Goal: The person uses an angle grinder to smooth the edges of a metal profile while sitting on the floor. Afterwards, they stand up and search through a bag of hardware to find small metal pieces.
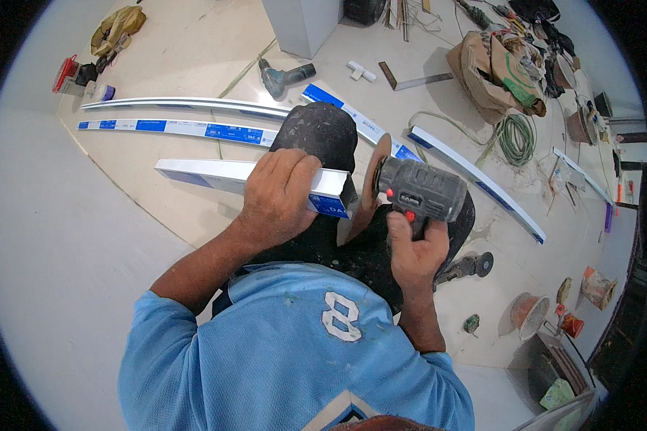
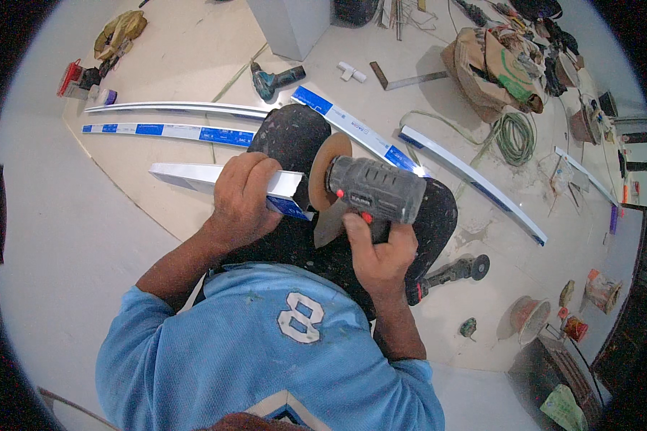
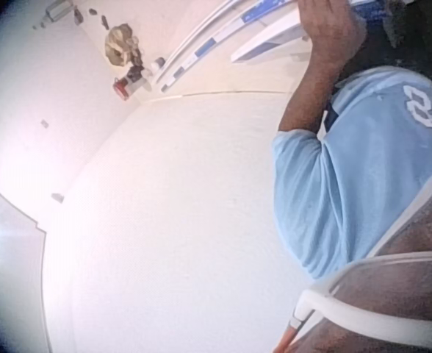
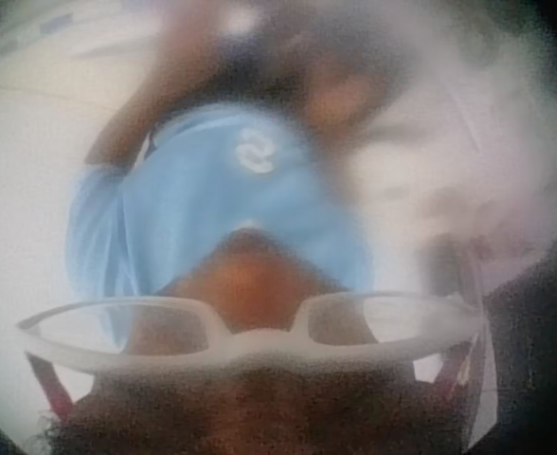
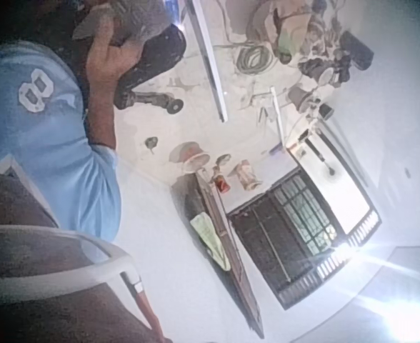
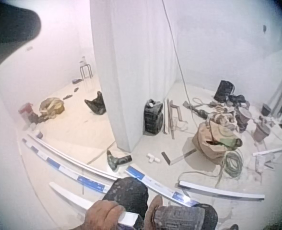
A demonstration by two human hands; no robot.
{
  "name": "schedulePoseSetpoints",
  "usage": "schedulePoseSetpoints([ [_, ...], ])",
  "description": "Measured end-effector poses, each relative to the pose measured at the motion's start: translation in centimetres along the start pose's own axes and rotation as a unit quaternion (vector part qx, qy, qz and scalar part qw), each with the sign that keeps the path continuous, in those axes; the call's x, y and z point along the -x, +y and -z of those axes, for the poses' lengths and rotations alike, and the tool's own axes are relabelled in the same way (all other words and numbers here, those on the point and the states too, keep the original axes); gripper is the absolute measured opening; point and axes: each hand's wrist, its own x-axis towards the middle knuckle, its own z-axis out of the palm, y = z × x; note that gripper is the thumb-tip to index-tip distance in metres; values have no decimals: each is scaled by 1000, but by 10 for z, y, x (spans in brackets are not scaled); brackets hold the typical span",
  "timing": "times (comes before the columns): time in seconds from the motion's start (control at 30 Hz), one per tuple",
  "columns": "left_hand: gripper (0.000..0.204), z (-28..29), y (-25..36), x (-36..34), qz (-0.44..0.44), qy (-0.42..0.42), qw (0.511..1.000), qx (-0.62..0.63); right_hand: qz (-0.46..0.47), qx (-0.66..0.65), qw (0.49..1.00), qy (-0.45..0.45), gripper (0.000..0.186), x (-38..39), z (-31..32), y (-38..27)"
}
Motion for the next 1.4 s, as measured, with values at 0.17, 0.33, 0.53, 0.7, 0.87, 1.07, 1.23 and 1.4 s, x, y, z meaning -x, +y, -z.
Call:
schedulePoseSetpoints([
  [0.17, 62, 0, 2, -1, 8, 3, 1000, 10, 82, 78, 993, 44, 40, -12, -13, -5],
  [0.33, 64, 2, 0, 0, 9, -1, 1000, 11, 132, 130, 981, 63, 46, -17, -19, 0],
  [0.53, 63, 2, -3, 2, 9, -5, 1000, 8, 143, 153, 976, 64, 50, -19, -23, 1],
  [0.7, 63, 1, -4, 3, 14, -2, 1000, 13, 151, 134, 977, 66, 48, -16, -26, 9],
  [0.87, 65, 2, -4, 3, 15, 0, 1000, 14, 153, 128, 979, 47, 49, -17, -25, 4],
  [1.07, 64, 2, -5, 2, 14, 2, 1000, 13, 151, 110, 981, 52, 50, -13, -27, 10],
  [1.23, 64, 0, -5, 5, 12, 0, 1000, 14, 151, 114, 981, 46, 49, -13, -25, 11],
  [1.4, 63, 1, -3, 3, 12, -5, 1000, 13, 158, 116, 979, 51, 48, -13, -24, 8],
])
